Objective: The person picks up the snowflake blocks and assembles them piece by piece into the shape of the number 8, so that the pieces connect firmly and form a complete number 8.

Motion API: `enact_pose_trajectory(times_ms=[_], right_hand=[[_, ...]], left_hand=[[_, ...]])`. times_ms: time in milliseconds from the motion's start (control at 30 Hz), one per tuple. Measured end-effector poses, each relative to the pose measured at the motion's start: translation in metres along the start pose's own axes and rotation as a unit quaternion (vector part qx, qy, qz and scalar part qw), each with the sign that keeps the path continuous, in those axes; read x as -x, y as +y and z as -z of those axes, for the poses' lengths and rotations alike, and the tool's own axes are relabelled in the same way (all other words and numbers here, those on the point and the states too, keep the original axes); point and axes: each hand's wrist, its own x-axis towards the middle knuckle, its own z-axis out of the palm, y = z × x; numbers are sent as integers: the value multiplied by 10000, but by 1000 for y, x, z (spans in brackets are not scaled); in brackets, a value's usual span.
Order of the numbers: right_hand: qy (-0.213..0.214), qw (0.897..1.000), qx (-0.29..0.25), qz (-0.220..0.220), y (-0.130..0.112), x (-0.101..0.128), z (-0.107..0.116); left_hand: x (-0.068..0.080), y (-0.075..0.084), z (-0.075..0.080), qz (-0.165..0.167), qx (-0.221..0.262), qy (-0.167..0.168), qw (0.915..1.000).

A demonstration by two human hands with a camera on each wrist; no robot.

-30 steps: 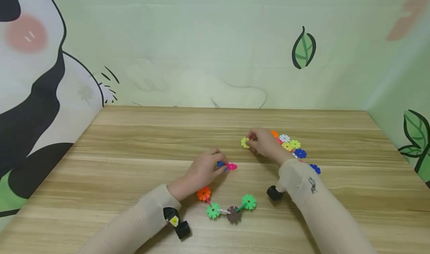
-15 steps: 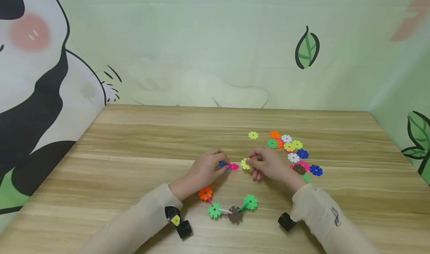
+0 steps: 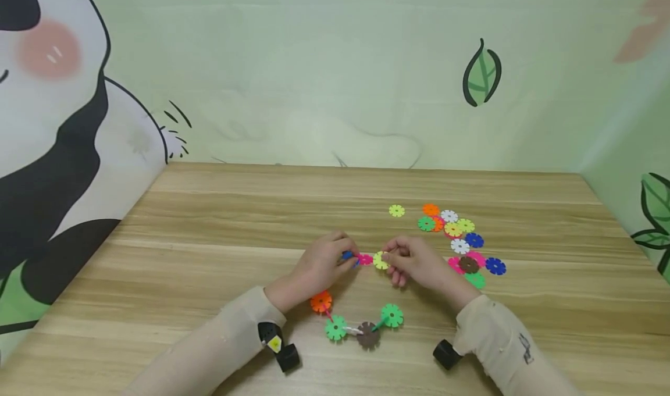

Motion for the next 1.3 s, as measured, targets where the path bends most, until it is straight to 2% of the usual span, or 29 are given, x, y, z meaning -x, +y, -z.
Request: enact_pose_trajectory(times_ms=[200, 800, 1067, 1167, 1300], right_hand=[[-11, 9999, -93, 41, 2, 0, -1], [24, 9999, -118, -83, 5, -1, 0], [5, 9998, -163, 72, 5, -1, -4], [67, 9997, -167, 160, 4, -1, -7], [194, 9994, -171, 215, 2, -2, -11]], left_hand=[[-1, 0, 0, 90, 51, -59, 9999], [1, 1, 1, -10, 223, -25, 9997], [0, 1, 0, -68, 282, -108, 9995], [0, -1, -1, -148, 366, -34, 9992], [0, -3, -3, -336, 482, 246, 9980]])
